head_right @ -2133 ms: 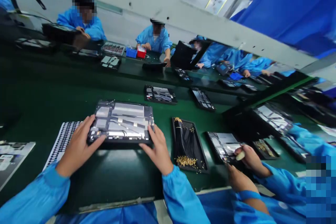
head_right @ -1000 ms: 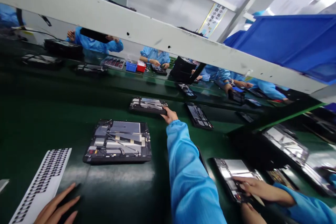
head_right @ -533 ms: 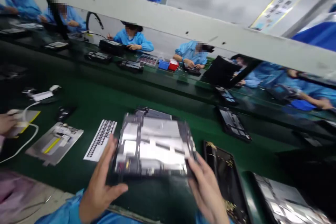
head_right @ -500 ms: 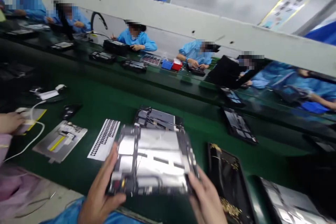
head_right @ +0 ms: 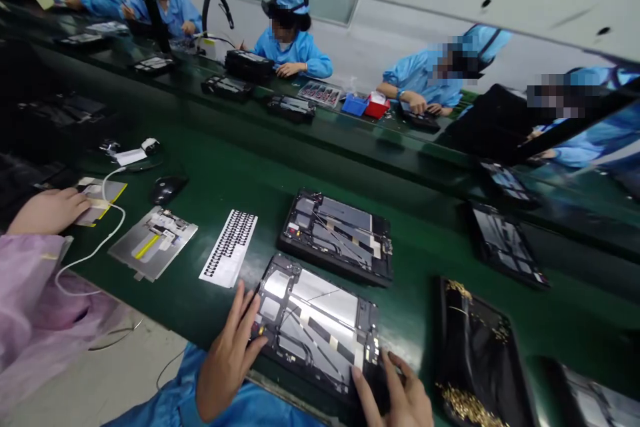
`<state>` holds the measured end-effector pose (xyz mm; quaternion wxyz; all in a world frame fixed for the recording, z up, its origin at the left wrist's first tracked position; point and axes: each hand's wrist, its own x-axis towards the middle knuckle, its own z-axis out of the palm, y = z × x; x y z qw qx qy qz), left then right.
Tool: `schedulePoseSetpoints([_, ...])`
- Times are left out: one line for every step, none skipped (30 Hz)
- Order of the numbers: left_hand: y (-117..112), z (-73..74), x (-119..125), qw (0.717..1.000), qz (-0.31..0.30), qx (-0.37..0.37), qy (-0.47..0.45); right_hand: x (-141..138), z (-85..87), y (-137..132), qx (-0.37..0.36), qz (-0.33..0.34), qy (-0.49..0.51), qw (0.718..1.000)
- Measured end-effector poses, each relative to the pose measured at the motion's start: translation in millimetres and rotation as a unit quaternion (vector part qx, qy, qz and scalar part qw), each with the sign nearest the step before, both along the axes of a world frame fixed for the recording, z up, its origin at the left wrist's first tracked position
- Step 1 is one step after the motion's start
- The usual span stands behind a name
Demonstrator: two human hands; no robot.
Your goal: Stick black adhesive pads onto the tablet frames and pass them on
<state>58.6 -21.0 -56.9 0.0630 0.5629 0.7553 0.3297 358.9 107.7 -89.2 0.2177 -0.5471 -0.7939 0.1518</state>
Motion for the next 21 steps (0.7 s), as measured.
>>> schedulePoseSetpoints([-2,2.2,-5,1.000,-0.004,0.005,0.020,-7,9.8,5,0.024,0.013,-0.007,1.000])
schedulePoseSetpoints([-5,4.1,-13,0.999,-0.007,0.015,0.039,-19,21.3,7,0.043,0.029,0.001,0.999])
schedulePoseSetpoints([-8,5.5,-23,0.998,-0.005,0.026,0.052,-34,33.7,8,0.053,0.050,0.017,0.997])
schedulePoseSetpoints([-9,6.4,-36,0.997,0.002,0.038,0.062,-53,46.3,8,0.052,0.083,0.041,0.994])
schedulePoseSetpoints([-8,6.6,-51,0.996,0.014,0.045,0.070,-75,58.1,7,0.042,0.125,0.069,0.989])
schedulePoseSetpoints([-6,6.1,-68,0.996,0.029,0.040,0.075,-100,68.6,6,0.025,0.175,0.089,0.980])
schedulePoseSetpoints([-2,5.1,-84,0.996,0.035,0.027,0.081,-126,77.4,6,0.005,0.231,0.097,0.968])
schedulePoseSetpoints([2,3.5,-99,0.996,0.033,0.005,0.088,-153,84.2,5,-0.009,0.276,0.093,0.956])
schedulePoseSetpoints([7,1.5,-111,0.995,0.024,-0.021,0.093,-179,89.0,5,-0.013,0.317,0.079,0.945])
schedulePoseSetpoints([11,-0.6,-120,0.994,0.013,-0.043,0.097,-203,91.8,6,-0.009,0.348,0.055,0.936])
schedulePoseSetpoints([14,-2.9,-126,0.993,0.005,-0.061,0.101,-226,92.9,8,-0.001,0.372,0.024,0.928])
schedulePoseSetpoints([16,-5.1,-129,0.992,0.002,-0.071,0.104,-247,92.3,10,0.005,0.391,-0.011,0.921])
schedulePoseSetpoints([18,-7.1,-129,0.991,0.004,-0.074,0.108,-265,90.3,13,0.011,0.404,-0.050,0.913])
schedulePoseSetpoints([18,-8.8,-127,0.991,0.010,-0.073,0.113,-281,87.1,16,0.014,0.412,-0.088,0.907])
schedulePoseSetpoints([17,-10.2,-124,0.990,0.016,-0.071,0.117,-294,83.1,19,0.015,0.417,-0.123,0.900])
schedulePoseSetpoints([16,-11.3,-121,0.990,0.019,-0.069,0.121,-304,78.4,22,0.015,0.418,-0.150,0.896])
schedulePoseSetpoints([16,-12.0,-119,0.990,0.021,-0.068,0.123,-312,73.5,24,0.013,0.416,-0.168,0.894])
schedulePoseSetpoints([15,-12.4,-117,0.990,0.021,-0.068,0.123,-319,68.6,26,0.010,0.413,-0.178,0.893])
schedulePoseSetpoints([15,-12.6,-117,0.990,0.021,-0.067,0.123,-324,64.2,27,0.007,0.411,-0.181,0.893])
schedulePoseSetpoints([14,-12.6,-117,0.990,0.020,-0.067,0.122,-328,60.5,28,0.002,0.409,-0.181,0.894])
schedulePoseSetpoints([15,-12.5,-118,0.990,0.018,-0.068,0.122,-332,57.8,29,-0.006,0.408,-0.179,0.895])
